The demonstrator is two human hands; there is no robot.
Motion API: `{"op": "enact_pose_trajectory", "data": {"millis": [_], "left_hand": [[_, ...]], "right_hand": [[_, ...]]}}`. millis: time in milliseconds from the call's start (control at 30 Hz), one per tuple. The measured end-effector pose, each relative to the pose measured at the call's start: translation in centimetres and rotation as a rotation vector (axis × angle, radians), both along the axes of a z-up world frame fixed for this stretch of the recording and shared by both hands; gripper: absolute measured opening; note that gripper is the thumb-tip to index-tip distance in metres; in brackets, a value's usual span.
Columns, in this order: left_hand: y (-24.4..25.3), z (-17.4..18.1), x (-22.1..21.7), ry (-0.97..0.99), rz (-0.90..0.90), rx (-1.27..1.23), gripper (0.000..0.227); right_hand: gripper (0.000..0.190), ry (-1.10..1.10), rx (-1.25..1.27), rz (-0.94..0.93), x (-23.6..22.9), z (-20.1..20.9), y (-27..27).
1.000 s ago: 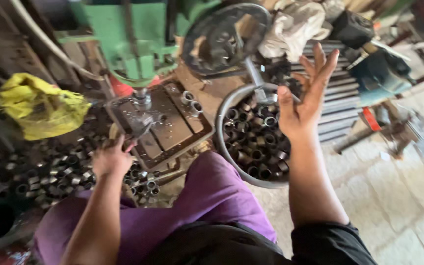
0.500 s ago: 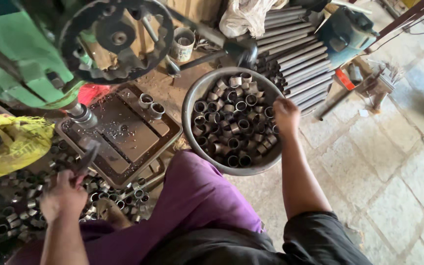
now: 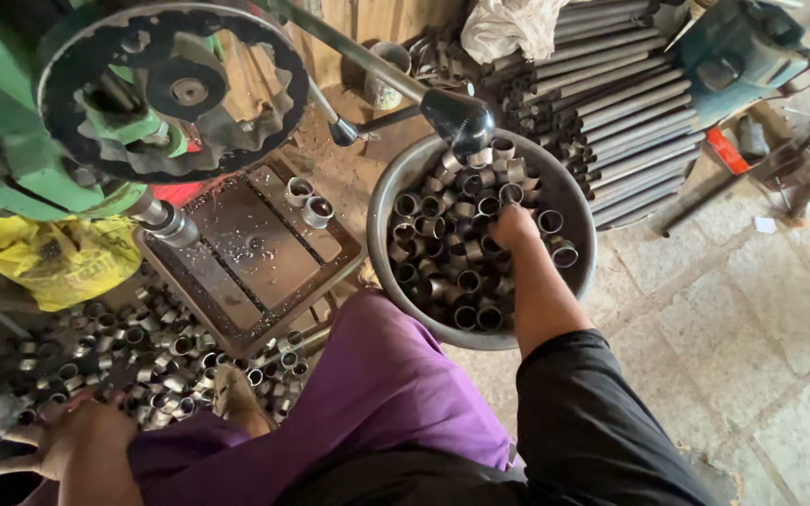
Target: The person operates a drill press to machine small metal cylindrical parts. They pick up parts from a large metal basin, place them under the drill bit, and operate the machine's lever to drill the parts before returning them to the basin.
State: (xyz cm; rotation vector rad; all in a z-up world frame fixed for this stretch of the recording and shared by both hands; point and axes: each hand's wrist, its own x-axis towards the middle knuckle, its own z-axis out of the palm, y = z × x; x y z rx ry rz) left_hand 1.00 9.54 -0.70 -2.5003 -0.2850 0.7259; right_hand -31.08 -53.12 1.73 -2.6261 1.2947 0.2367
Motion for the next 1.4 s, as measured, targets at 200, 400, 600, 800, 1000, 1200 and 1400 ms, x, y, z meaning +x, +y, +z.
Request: {"op": "enact_pose_trajectory", "data": {"millis": [200, 400, 600, 800, 1000, 1200, 1400], "left_hand": [[-0.3, 1.2, -0.9, -0.07, -0.103, -0.272, 0.065], [-0.6, -0.2, -2.0, -0.274, -0.314, -0.624, 0.053], [-1.2, -0.6, -3.1, -0.291, -0.436, -0.512, 0.045], [-1.2, -0.7, -4.3, -0.415, -0.492, -0.648, 0.031], [-1.8, 1.5, -3.9, -0.301, -0.631, -0.483, 0.034], [-7.0, 4.3, -8.1, -0.308, -0.743, -0.982, 0.022], [-10.6, 6.0, -11.4, -0.091, -0.793, -1.37, 0.031]], "right_hand": [[0.028, -0.437, -0.061, -0.228, -1.7, -2.7, 0.8], [0.015, -0.687, -0.328, -0.395, -3.4, -3.6, 0.8], [0.054, -0.392, -0.147, -0.079, -1.8, -3.0, -0.1], [0.04, -0.242, -0.029, -0.135, -1.2, -5.2, 2.3], [0.025, -0.545, 0.011, -0.213, -0.8, -6.0, 3.1], [0.021, -1.319, 1.481, -0.273, 1.4, -4.7, 10.0], [0.06, -1.204, 1.701, 0.127, 5.8, 2.8, 19.6]]}}
